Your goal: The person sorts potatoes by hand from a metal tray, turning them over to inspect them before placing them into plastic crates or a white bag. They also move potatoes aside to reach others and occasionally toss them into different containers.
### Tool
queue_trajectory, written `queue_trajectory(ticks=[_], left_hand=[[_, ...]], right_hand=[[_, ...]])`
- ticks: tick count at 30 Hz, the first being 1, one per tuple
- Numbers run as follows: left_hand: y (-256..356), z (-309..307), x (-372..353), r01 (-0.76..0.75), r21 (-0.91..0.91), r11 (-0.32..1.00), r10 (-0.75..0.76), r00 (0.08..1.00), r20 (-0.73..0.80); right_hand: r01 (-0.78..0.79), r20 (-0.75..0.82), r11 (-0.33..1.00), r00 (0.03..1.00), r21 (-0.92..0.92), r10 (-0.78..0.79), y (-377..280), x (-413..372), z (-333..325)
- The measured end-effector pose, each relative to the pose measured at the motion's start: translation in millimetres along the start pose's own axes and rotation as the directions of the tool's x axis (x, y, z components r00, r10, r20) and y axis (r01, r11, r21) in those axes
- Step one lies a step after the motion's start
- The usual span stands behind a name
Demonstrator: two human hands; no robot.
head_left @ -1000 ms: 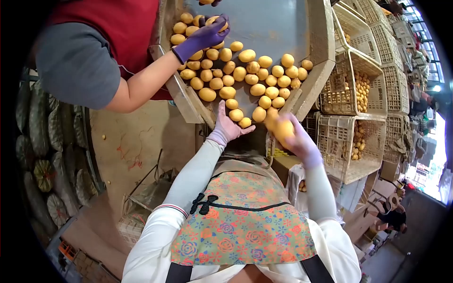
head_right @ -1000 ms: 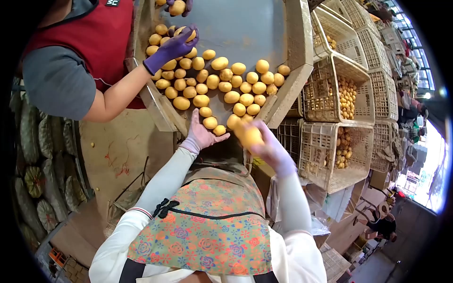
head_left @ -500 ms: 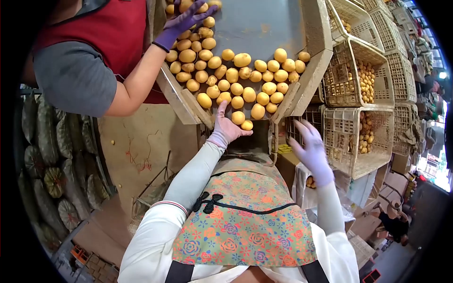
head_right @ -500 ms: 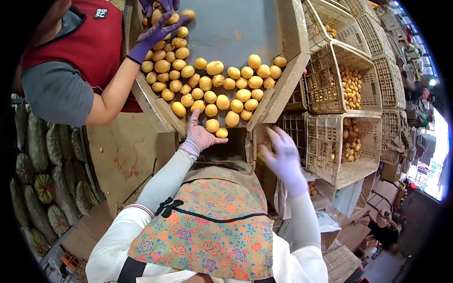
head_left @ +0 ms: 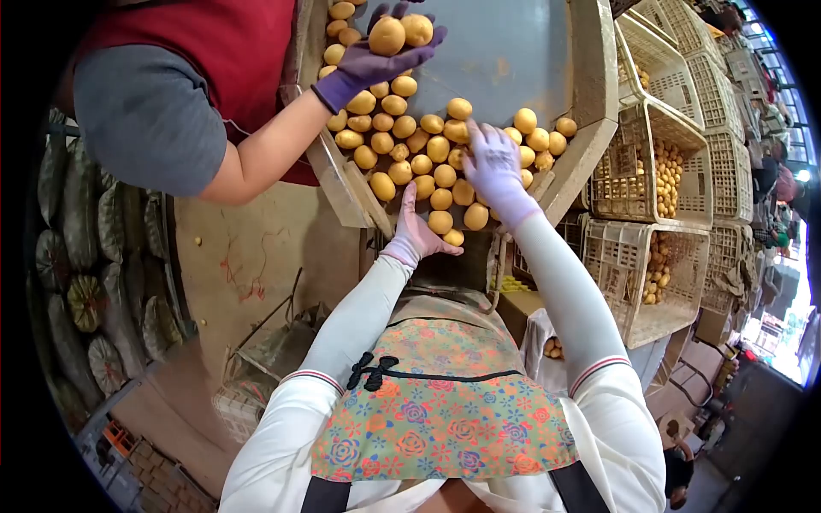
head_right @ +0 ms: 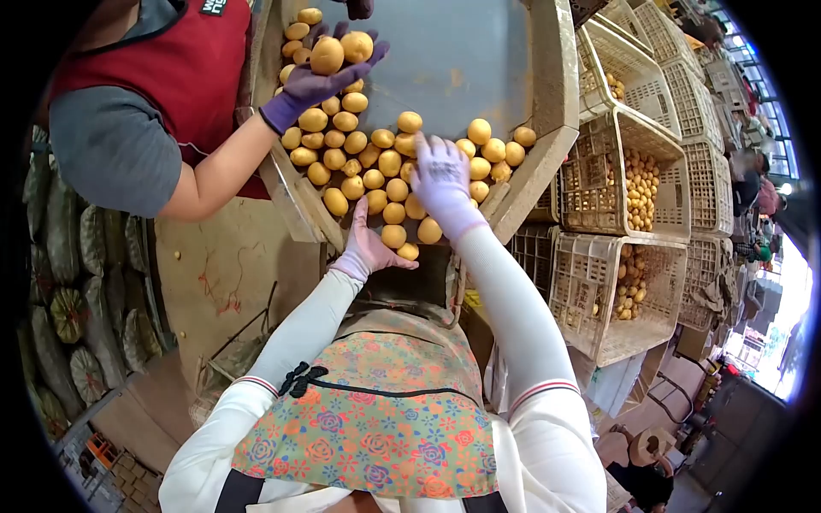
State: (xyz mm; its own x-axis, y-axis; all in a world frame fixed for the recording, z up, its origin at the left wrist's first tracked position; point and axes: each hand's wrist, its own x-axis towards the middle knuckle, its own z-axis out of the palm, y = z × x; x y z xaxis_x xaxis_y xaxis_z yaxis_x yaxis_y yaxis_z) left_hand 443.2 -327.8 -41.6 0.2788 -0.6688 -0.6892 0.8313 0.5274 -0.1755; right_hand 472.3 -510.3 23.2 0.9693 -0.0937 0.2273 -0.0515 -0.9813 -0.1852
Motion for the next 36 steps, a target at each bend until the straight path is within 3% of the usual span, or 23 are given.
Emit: queue_trajectory(ticks=[1, 3, 4, 5, 7, 8, 11, 13, 15, 16, 17, 19, 21, 23, 25, 27, 29, 31, 33, 34, 35, 36], left_hand=[[0.2, -3.1, 4.0, 0.002, 0.007, 1.000, -0.002, 1.000, 0.003], [-0.4, -11.2, 9.0, -0.052, 0.029, 0.998, 0.051, 0.998, 0.035], [0.5, -9.2, 5.7, -0.018, 0.020, 1.000, 0.017, 0.999, 0.051], [0.1, -7.2, 3.5, -0.013, 0.020, 1.000, 0.012, 0.998, 0.054], [0.9, 0.1, -4.8, 0.055, 0.079, 0.995, -0.057, 0.998, 0.027], [1.0, 7.3, -9.2, 0.091, 0.077, 0.993, -0.087, 0.994, -0.060], [4.2, -3.5, -4.2, 0.096, 0.083, 0.992, -0.101, 0.993, 0.063], [2.4, -5.2, -1.3, 0.064, 0.107, 0.992, -0.067, 0.997, 0.027], [3.7, -35.0, 29.2, 0.029, -0.029, 0.999, -0.025, 0.989, 0.144], [3.4, -31.3, 26.7, 0.034, -0.022, 0.999, -0.030, 0.989, 0.144], [3.0, -24.0, 20.1, 0.043, 0.006, 0.999, -0.043, 0.994, 0.103], [2.9, -14.0, 11.9, 0.057, 0.051, 0.997, -0.058, 0.998, 0.022], [3.7, -23.4, 23.3, 0.026, 0.026, 0.999, -0.027, 0.998, 0.053], [3.7, -26.3, 20.7, 0.004, 0.015, 1.000, -0.005, 0.998, 0.070], [3.9, -24.2, 17.1, 0.058, -0.031, 0.998, -0.053, 0.990, 0.131], [3.1, -21.6, 14.3, 0.054, -0.034, 0.998, -0.048, 0.986, 0.159], [0.6, -11.1, 5.6, 0.013, 0.164, 0.986, -0.021, 0.999, 0.048], [0.4, -6.5, 1.6, 0.037, 0.102, 0.994, -0.036, 0.999, -0.011], [2.9, -20.4, 13.5, 0.033, 0.057, 0.998, -0.039, 0.994, 0.098], [1.2, -11.9, 3.5, 0.001, 0.116, 0.993, -0.012, 0.996, 0.093], [1.1, -20.9, 7.7, -0.003, 0.102, 0.995, -0.006, 0.996, 0.090], [2.8, -33.4, 19.6, -0.041, 0.054, 0.998, 0.030, 0.980, 0.197]], right_hand=[[-0.106, 0.196, 0.991, 0.977, 0.078, 0.089, -4.6, 18.9, 3.5], [-0.127, 0.193, 0.984, 0.970, -0.122, 0.149, -15.6, 30.5, 18.9], [-0.226, 0.216, 0.971, 0.947, -0.076, 0.238, -19.4, 40.6, 19.1], [-0.229, 0.215, 0.970, 0.946, -0.081, 0.241, -15.5, 43.3, 13.6], [-0.075, 0.360, 0.978, 0.922, -0.193, 0.141, -5.4, 50.0, -2.3], [-0.005, 0.263, 0.968, 0.962, -0.252, 0.073, 3.0, 49.5, -6.7], [-0.264, 0.032, 0.958, 0.963, -0.109, 0.269, 47.1, 48.8, -23.0], [-0.469, 0.152, 0.880, 0.867, -0.069, 0.474, 65.2, 44.7, -15.9], [-0.399, 0.240, 0.908, 0.876, -0.128, 0.419, 62.8, 54.7, -24.8], [-0.318, 0.331, 0.931, 0.871, -0.182, 0.362, 63.9, 58.7, -28.9], [-0.328, 0.326, 0.927, 0.869, -0.183, 0.372, 74.5, 62.9, -25.5], [-0.571, 0.453, 0.761, 0.791, 0.308, 0.411, 88.4, 75.1, -25.4], [-0.541, 0.458, 0.783, 0.805, 0.307, 0.377, 76.5, 68.3, -29.3], [-0.445, 0.276, 0.752, 0.895, 0.486, 0.351, 59.5, 53.6, -24.0], [-0.427, 0.198, 0.787, 0.904, 0.446, 0.378, 39.2, 53.3, -11.3], [-0.399, 0.212, 0.886, 0.911, 0.236, 0.354, 1.4, 62.2, -19.8], [-0.339, 0.289, 0.934, 0.910, 0.111, 0.296, -11.5, 65.6, -1.6], [-0.342, 0.388, 0.938, 0.874, 0.062, 0.293, -11.0, 64.3, 7.6], [-0.343, 0.277, 0.888, 0.924, 0.305, 0.263, 6.7, 61.4, 16.6], [-0.330, 0.198, 0.876, 0.941, 0.352, 0.275, 9.7, 56.9, 9.3], [-0.317, 0.188, 0.876, 0.946, 0.364, 0.265, 7.8, 48.8, -14.6], [-0.339, 0.206, 0.822, 0.940, 0.458, 0.273, 2.1, 34.9, -45.3]])
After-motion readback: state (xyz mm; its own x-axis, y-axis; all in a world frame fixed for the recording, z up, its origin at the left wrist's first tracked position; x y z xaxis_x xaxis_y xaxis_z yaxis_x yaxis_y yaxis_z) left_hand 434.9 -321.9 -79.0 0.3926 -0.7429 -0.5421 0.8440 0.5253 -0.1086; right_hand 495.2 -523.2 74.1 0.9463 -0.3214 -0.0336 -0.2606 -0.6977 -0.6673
